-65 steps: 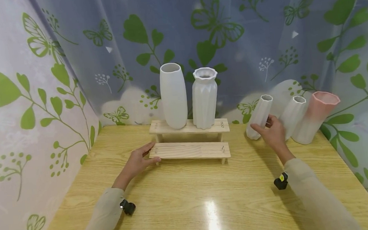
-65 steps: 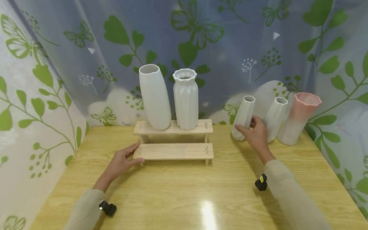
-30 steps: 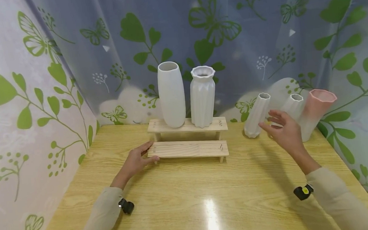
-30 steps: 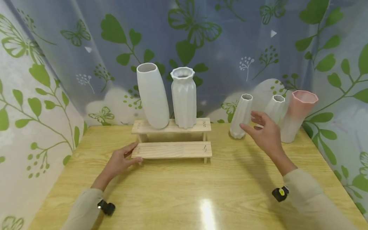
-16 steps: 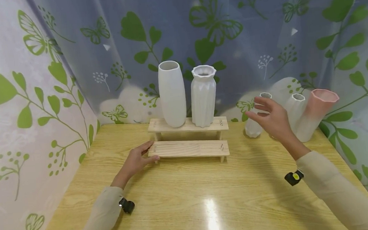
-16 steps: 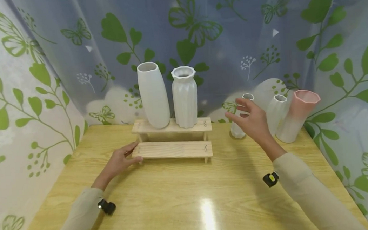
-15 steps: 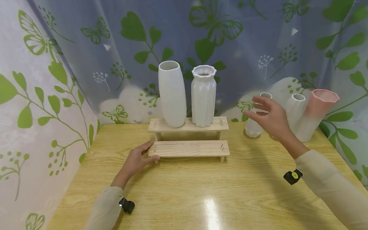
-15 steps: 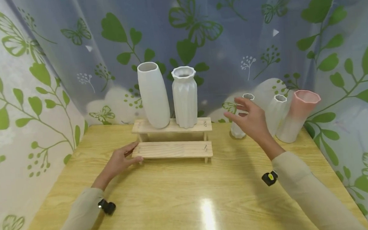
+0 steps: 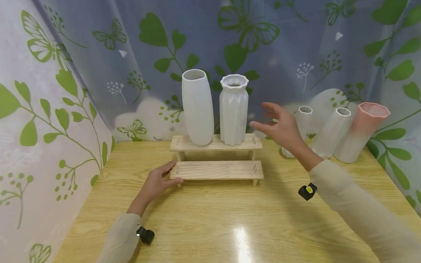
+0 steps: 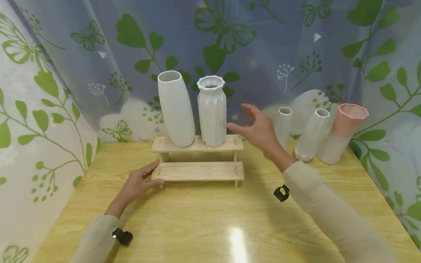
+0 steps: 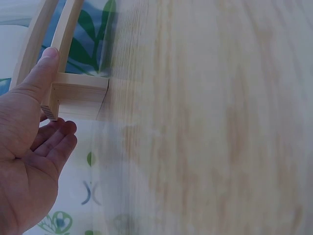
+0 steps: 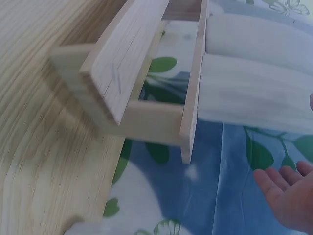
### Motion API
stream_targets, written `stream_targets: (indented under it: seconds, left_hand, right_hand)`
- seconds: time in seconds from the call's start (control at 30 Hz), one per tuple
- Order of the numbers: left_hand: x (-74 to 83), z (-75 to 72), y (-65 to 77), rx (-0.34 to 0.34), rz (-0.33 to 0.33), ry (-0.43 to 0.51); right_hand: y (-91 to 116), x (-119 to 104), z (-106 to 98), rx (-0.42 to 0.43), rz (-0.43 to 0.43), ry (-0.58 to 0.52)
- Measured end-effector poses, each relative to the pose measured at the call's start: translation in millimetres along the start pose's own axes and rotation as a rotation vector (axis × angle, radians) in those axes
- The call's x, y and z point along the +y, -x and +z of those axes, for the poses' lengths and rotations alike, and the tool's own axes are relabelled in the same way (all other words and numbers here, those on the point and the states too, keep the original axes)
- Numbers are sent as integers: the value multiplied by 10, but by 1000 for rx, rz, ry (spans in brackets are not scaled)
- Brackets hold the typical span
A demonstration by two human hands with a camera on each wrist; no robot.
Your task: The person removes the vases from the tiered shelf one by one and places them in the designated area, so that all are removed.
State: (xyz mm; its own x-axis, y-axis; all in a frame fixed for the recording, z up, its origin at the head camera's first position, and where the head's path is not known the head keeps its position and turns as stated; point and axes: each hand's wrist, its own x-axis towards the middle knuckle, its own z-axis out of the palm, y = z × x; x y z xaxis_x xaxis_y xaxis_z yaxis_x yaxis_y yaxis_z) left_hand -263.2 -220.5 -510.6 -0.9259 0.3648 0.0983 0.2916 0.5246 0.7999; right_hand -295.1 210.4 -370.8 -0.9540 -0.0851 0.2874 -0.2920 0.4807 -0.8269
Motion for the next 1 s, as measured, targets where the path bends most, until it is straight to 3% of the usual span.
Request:
stream_targets:
  seconds: [0.57, 1.0]
  left_hand:
    - [15, -11, 7, -4, -16, 1]
    - [40, -20, 8, -8, -3, -19]
  right_hand:
    - [-237, -86, 530, -23, 22, -136]
    - [-287, -78, 680, 12, 37, -87]
